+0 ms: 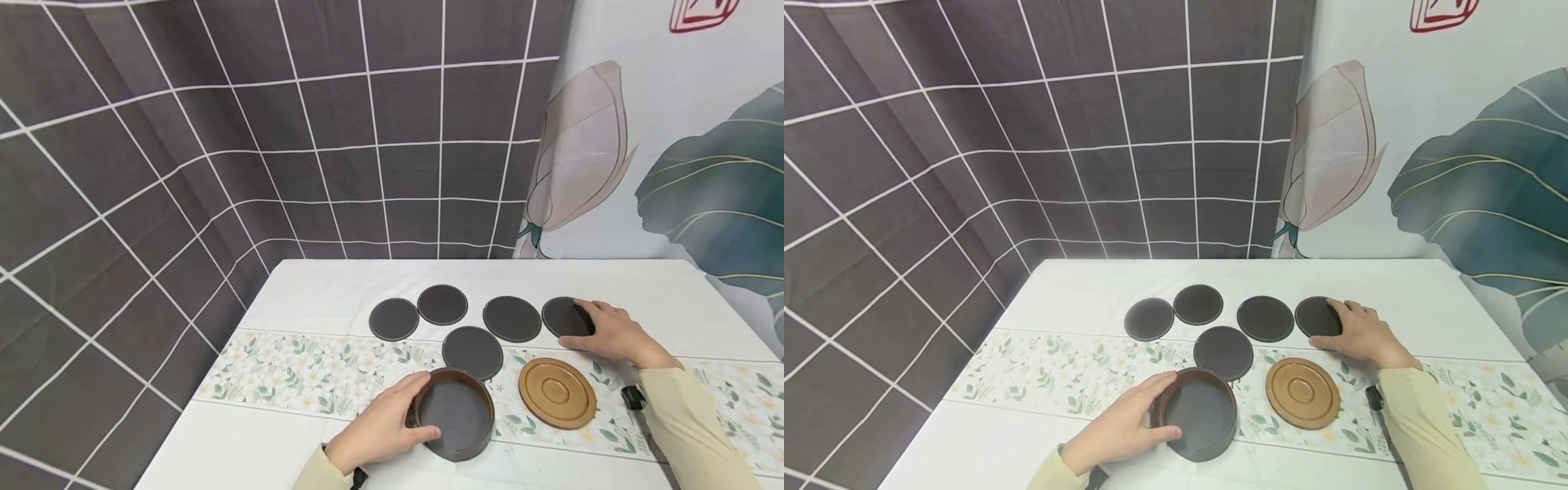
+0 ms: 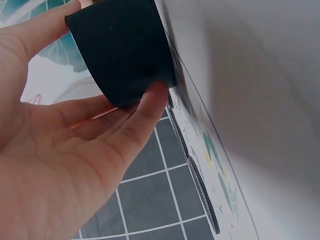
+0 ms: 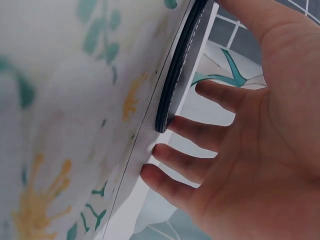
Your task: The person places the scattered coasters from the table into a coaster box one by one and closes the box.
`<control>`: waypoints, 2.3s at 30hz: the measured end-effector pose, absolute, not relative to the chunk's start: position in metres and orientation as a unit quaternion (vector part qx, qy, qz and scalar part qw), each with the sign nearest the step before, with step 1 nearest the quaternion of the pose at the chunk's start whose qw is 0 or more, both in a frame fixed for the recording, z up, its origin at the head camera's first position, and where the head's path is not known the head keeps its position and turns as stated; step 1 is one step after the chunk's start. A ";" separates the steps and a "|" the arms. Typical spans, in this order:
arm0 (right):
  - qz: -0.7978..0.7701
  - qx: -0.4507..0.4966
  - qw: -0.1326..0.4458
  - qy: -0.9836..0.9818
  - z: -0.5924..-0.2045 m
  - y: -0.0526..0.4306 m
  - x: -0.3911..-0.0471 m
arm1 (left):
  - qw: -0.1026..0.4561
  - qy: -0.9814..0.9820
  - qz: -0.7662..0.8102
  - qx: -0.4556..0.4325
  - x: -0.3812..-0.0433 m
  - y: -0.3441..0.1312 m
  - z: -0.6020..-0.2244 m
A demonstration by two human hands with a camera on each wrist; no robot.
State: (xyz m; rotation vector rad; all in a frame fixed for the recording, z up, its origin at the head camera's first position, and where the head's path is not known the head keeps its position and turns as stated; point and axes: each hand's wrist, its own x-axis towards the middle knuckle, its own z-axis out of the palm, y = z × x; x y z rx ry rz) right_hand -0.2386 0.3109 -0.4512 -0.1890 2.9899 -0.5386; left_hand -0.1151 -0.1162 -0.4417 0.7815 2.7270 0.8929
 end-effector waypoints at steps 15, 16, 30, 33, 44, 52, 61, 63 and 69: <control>-0.155 -0.058 0.038 0.985 -0.450 0.309 -0.237 | 0.098 0.914 0.297 0.260 -0.112 -0.116 -0.440; -0.155 -0.058 0.039 0.985 -0.449 0.309 -0.237 | 0.099 0.913 0.297 0.261 -0.112 -0.116 -0.440; -0.167 -0.061 0.029 0.984 -0.447 0.309 -0.237 | 0.131 0.912 0.282 0.266 -0.111 -0.117 -0.437; -0.170 -0.059 0.024 0.983 -0.447 0.308 -0.237 | 0.135 0.912 0.286 0.263 -0.110 -0.117 -0.438; -0.171 -0.073 0.003 0.983 -0.438 0.306 -0.235 | 0.121 0.918 0.267 0.268 -0.109 -0.118 -0.438; -0.180 -0.082 -0.022 0.980 -0.428 0.300 -0.233 | 0.118 0.916 0.272 0.271 -0.110 -0.119 -0.439; -0.181 -0.105 -0.073 0.975 -0.410 0.289 -0.227 | 0.114 0.911 0.286 0.275 -0.111 -0.121 -0.440; -0.180 -0.112 -0.086 0.973 -0.405 0.286 -0.225 | 0.114 0.911 0.287 0.274 -0.111 -0.121 -0.440; -0.175 -0.129 -0.134 0.967 -0.392 0.276 -0.217 | 0.106 0.911 0.287 0.275 -0.111 -0.121 -0.441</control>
